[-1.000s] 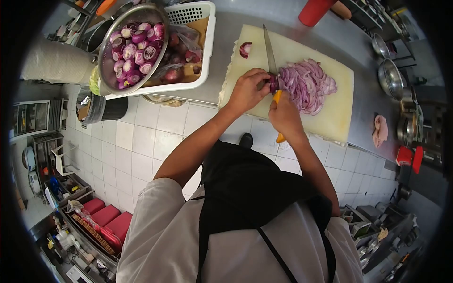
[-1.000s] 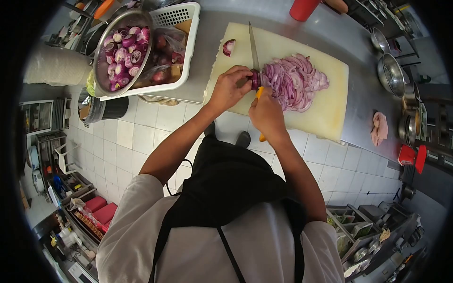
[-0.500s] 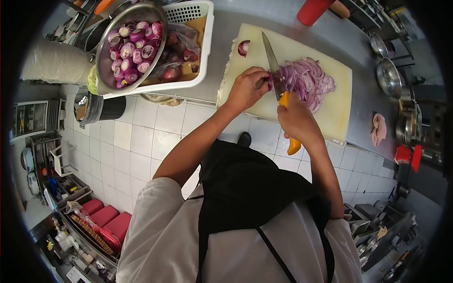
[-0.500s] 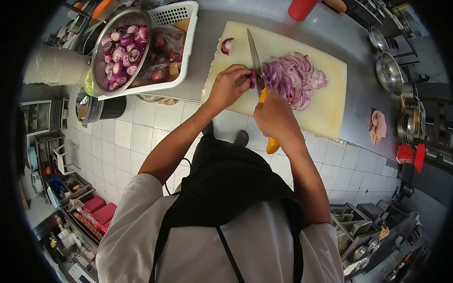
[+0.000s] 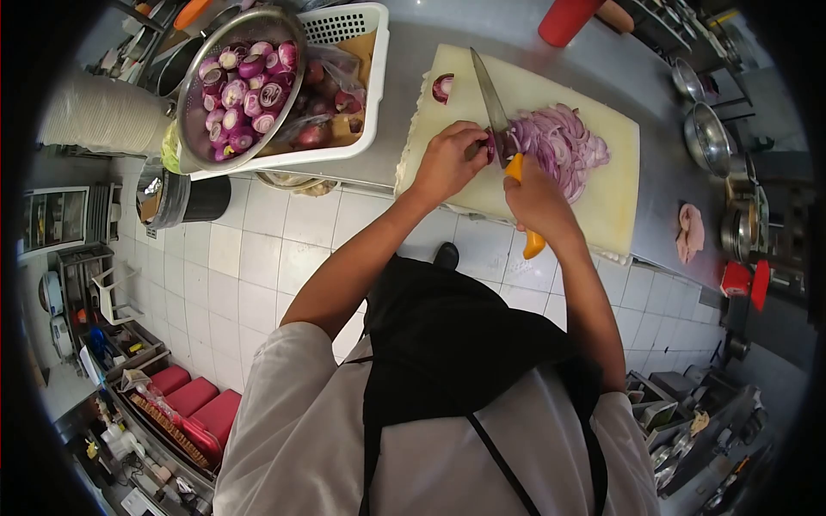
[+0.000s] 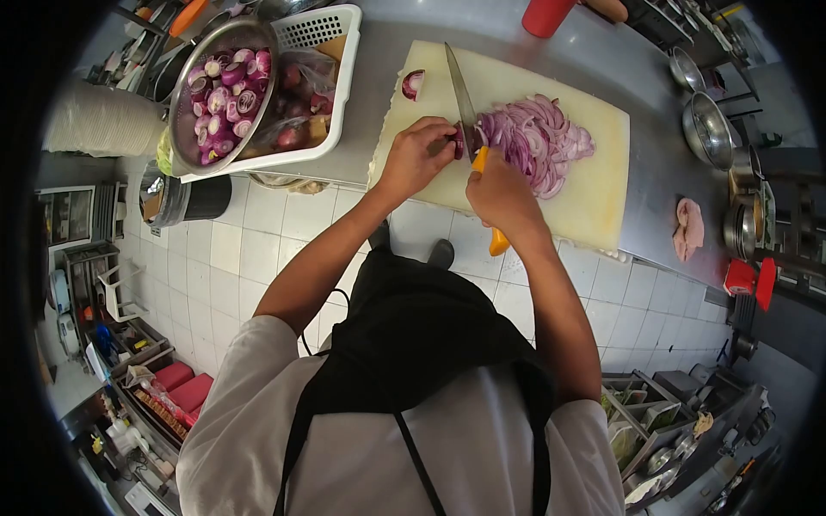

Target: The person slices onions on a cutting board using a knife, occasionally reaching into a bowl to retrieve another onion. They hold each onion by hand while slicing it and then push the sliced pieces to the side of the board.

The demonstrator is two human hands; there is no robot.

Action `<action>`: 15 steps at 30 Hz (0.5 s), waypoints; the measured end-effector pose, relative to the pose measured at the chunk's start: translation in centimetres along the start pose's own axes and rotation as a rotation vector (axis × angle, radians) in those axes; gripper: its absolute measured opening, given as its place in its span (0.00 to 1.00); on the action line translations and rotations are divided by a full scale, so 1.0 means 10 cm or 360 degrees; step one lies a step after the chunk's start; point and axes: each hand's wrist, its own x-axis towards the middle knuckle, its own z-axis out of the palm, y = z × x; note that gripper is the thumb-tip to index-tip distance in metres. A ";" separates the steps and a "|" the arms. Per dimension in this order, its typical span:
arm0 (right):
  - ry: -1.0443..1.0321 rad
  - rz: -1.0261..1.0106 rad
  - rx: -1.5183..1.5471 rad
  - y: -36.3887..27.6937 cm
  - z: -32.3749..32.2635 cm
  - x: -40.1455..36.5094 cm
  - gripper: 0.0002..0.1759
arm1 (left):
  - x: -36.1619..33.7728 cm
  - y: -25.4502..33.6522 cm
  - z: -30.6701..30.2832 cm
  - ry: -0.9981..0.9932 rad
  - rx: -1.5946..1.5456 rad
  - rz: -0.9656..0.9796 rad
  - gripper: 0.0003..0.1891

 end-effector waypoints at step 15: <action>0.0123 -0.0059 -0.0301 0.14 0.23 -0.02 0.21 | 0.02 -0.02 0.02 0.0014 -0.0021 0.0056 0.12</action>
